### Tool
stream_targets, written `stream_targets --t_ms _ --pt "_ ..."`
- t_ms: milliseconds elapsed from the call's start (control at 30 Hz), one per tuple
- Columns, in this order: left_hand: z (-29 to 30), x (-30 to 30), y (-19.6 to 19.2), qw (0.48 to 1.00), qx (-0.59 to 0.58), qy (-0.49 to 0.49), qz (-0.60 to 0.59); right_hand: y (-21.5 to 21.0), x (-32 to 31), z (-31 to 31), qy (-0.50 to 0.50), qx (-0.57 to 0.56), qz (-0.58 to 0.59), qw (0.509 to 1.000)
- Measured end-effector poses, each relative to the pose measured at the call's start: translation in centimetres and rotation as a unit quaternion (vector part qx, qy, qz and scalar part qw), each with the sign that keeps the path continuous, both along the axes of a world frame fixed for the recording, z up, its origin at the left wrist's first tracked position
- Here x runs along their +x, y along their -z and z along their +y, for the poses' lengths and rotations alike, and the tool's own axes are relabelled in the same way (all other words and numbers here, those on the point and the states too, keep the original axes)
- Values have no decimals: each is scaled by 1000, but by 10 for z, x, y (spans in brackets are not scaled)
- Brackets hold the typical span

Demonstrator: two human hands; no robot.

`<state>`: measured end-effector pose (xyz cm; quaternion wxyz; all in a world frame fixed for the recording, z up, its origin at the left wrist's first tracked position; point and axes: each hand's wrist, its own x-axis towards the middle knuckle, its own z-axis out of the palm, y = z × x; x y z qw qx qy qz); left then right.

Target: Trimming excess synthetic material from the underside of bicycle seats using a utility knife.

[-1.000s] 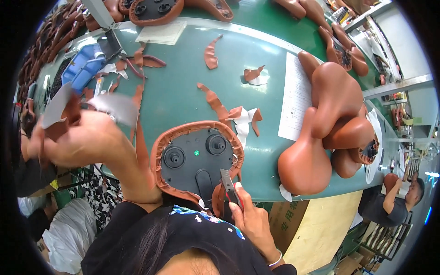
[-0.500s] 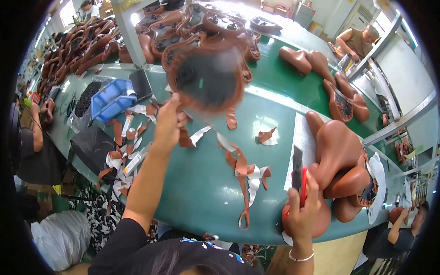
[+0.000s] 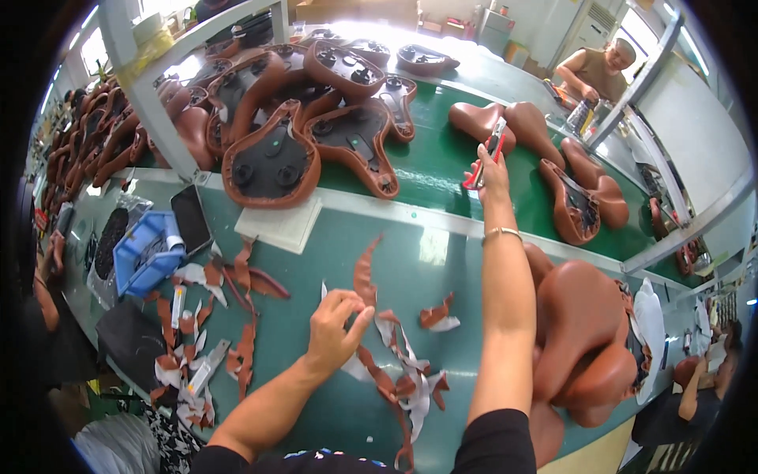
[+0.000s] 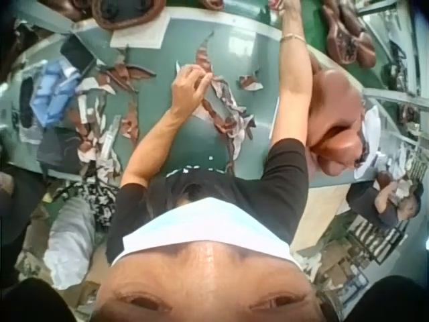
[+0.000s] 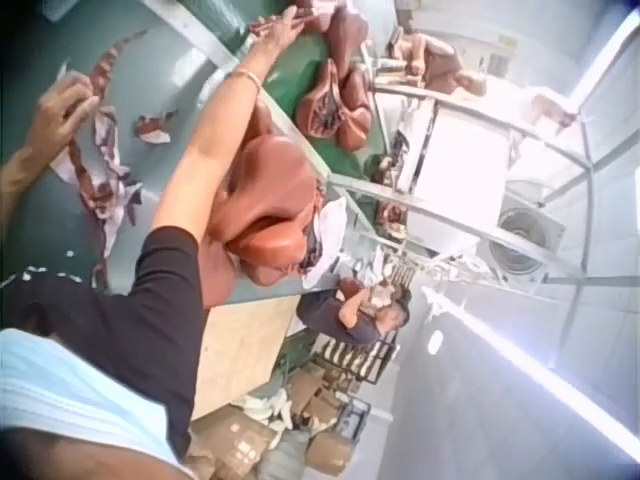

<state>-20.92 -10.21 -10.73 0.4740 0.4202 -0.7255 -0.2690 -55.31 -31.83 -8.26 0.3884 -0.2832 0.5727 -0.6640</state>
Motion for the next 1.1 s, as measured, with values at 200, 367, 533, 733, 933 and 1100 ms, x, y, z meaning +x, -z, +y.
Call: stream_targets --t_ms 200,367,533,733,933,1100 --pt "-1 0 -6 997 76 2 16 15 -41 -84 98 -57 -138 984" --pt "-5 1 2 998 69 7 12 13 8 -32 213 -105 4 971" --pt "-9 -3 -1 994 76 -7 84 -76 56 119 -72 -60 180 979" --pt "-16 20 -9 777 406 217 429 -113 188 333 -338 -103 693 629" --pt "38 82 -35 810 516 206 185 -60 226 427 -445 -40 412 794" --pt "61 102 -54 815 480 183 270 -50 191 447 -173 -13 490 854"
